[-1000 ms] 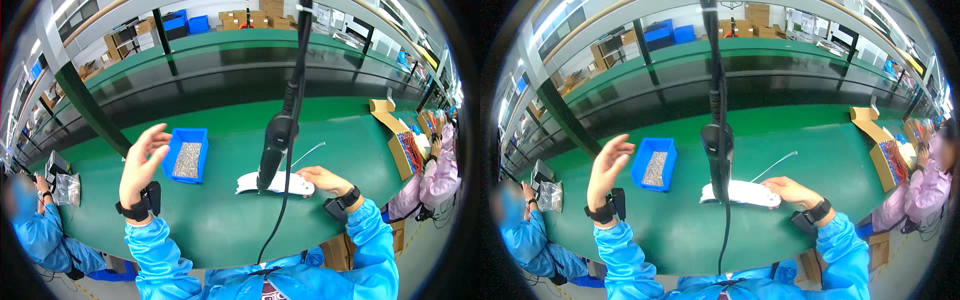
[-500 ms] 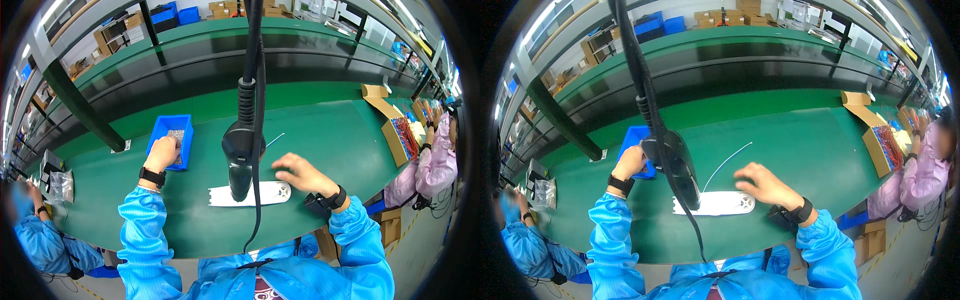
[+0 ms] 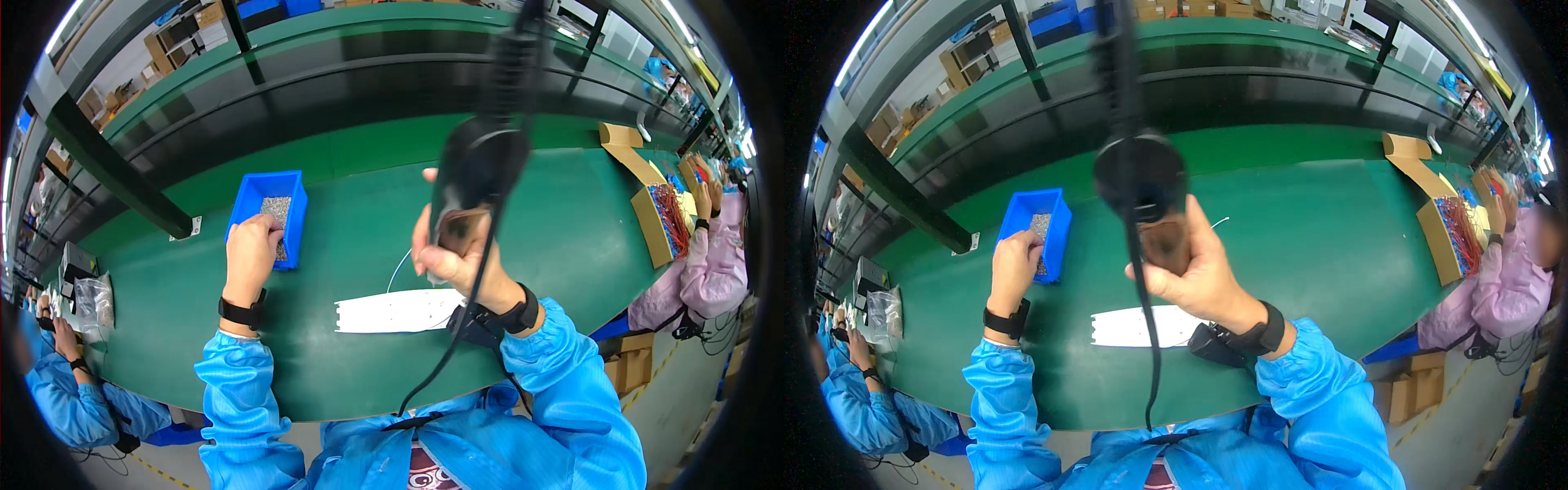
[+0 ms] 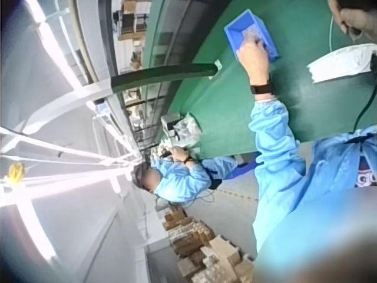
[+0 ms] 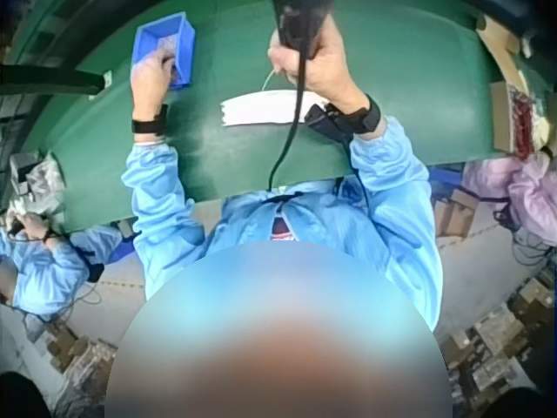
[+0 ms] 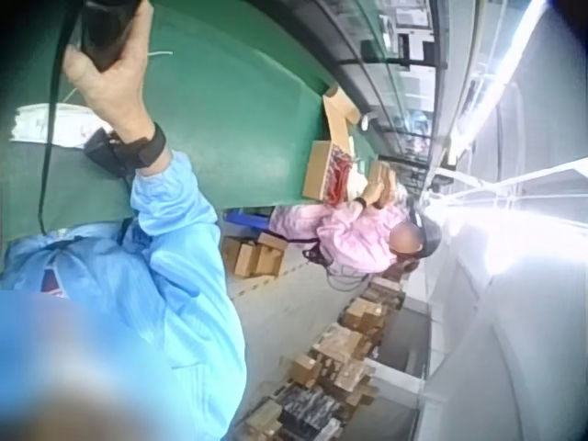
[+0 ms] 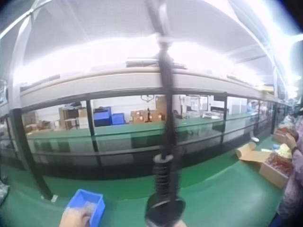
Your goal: Assembling electronic or plastic components on a production line using a power screwdriver and manual manipulation.
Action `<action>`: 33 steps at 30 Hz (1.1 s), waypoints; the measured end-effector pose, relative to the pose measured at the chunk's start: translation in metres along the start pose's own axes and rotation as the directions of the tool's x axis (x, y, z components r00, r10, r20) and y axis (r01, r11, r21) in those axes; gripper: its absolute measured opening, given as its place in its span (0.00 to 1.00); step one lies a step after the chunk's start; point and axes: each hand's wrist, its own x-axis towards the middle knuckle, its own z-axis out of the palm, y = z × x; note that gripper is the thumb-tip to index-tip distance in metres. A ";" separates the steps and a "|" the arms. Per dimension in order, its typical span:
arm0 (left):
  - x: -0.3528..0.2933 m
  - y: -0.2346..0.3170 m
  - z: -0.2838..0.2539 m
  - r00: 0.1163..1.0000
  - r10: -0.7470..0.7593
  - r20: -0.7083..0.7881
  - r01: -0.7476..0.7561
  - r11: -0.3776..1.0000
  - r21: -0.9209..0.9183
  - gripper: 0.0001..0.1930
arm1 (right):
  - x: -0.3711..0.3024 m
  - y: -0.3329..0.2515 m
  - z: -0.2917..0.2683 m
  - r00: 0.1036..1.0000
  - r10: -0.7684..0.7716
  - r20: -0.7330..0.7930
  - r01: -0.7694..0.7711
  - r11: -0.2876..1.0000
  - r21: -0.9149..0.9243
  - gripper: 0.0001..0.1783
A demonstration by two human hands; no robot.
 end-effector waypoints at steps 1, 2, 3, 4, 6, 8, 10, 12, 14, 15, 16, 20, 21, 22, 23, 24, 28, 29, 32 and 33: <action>0.000 0.002 -0.001 1.000 -0.003 -0.016 0.003 1.000 -0.023 0.03 | -0.001 -0.001 -0.007 1.000 -0.006 0.027 0.007 1.000 -0.011 0.29; 0.000 0.003 0.001 1.000 -0.004 -0.010 0.004 1.000 -0.029 0.03 | -0.003 -0.003 -0.014 0.999 -0.012 0.052 0.013 1.000 -0.023 0.27; -0.002 0.002 0.001 1.000 -0.011 -0.024 0.010 0.999 -0.053 0.03 | 0.000 -0.010 -0.011 1.000 -0.017 -0.012 0.016 0.992 -0.123 0.22; -0.004 0.000 0.003 0.999 -0.023 -0.037 0.020 0.997 -0.076 0.04 | 0.001 -0.015 -0.010 1.000 -0.009 -0.012 0.007 0.993 -0.118 0.22; -0.006 -0.003 0.006 0.996 -0.074 -0.045 0.066 0.987 -0.145 0.03 | 0.001 -0.026 -0.014 0.990 0.130 -0.054 -0.133 0.989 -0.062 0.21; -0.005 -0.004 0.008 0.992 -0.116 -0.049 0.103 0.970 -0.219 0.03 | -0.005 -0.028 -0.021 0.984 0.095 -0.152 -0.113 0.987 -0.117 0.23; -0.004 -0.002 0.005 0.969 -0.245 0.015 0.237 0.919 -0.315 0.03 | -0.011 -0.023 -0.031 0.989 -0.047 -0.140 0.043 0.999 -0.033 0.28; -0.003 0.001 0.002 0.968 -0.248 0.034 0.246 0.917 -0.314 0.04 | -0.019 -0.027 -0.031 0.973 -0.072 -0.220 0.064 0.997 -0.040 0.42; -0.003 -0.004 0.003 0.976 -0.215 -0.015 0.194 0.906 -0.375 0.05 | -0.027 -0.020 -0.032 0.966 -0.126 -0.223 0.137 0.990 0.034 0.40; -0.002 -0.004 0.003 0.978 -0.206 0.007 0.194 0.906 -0.375 0.06 | -0.031 -0.018 -0.032 0.965 -0.124 -0.229 0.135 0.990 0.032 0.40; -0.002 -0.005 0.004 0.979 -0.204 0.012 0.193 0.906 -0.377 0.06 | -0.035 -0.015 -0.032 0.955 -0.166 -0.245 0.179 0.983 0.030 0.40; -0.003 -0.006 0.003 0.976 -0.207 0.059 0.214 0.901 -0.378 0.06 | -0.040 -0.004 -0.033 0.940 -0.234 -0.250 0.252 0.967 0.040 0.38; -0.003 -0.006 0.003 0.977 -0.201 0.074 0.214 0.907 -0.364 0.05 | -0.039 -0.001 -0.032 0.940 -0.219 -0.262 0.242 0.968 0.059 0.37; -0.003 -0.007 0.004 0.977 -0.198 0.076 0.212 0.906 -0.365 0.05 | -0.038 0.001 -0.031 0.939 -0.219 -0.265 0.242 0.969 0.057 0.37; -0.003 -0.007 0.005 0.975 -0.214 0.067 0.223 0.900 -0.373 0.05 | -0.037 0.003 -0.032 0.939 -0.219 -0.265 0.239 0.970 0.042 0.37; -0.003 -0.008 0.005 0.971 -0.231 0.057 0.235 0.894 -0.381 0.04 | -0.036 0.004 -0.032 0.939 -0.219 -0.264 0.235 0.972 0.030 0.37; -0.003 -0.003 0.006 0.942 -0.321 0.096 0.318 0.764 -0.562 0.04 | -0.035 0.007 -0.033 0.940 -0.228 -0.253 0.238 0.971 0.011 0.36; -0.003 -0.001 0.003 0.941 -0.330 0.081 0.313 0.750 -0.582 0.05 | -0.035 0.008 -0.033 0.941 -0.226 -0.252 0.236 0.972 0.013 0.36; -0.004 0.002 0.000 0.934 -0.354 0.058 0.312 0.720 -0.620 0.05 | -0.035 0.010 -0.033 0.945 -0.209 -0.252 0.221 0.975 0.022 0.35; -0.005 0.002 -0.003 0.928 -0.369 0.047 0.313 0.706 -0.635 0.05 | -0.035 0.010 -0.033 0.945 -0.208 -0.252 0.221 0.975 0.021 0.35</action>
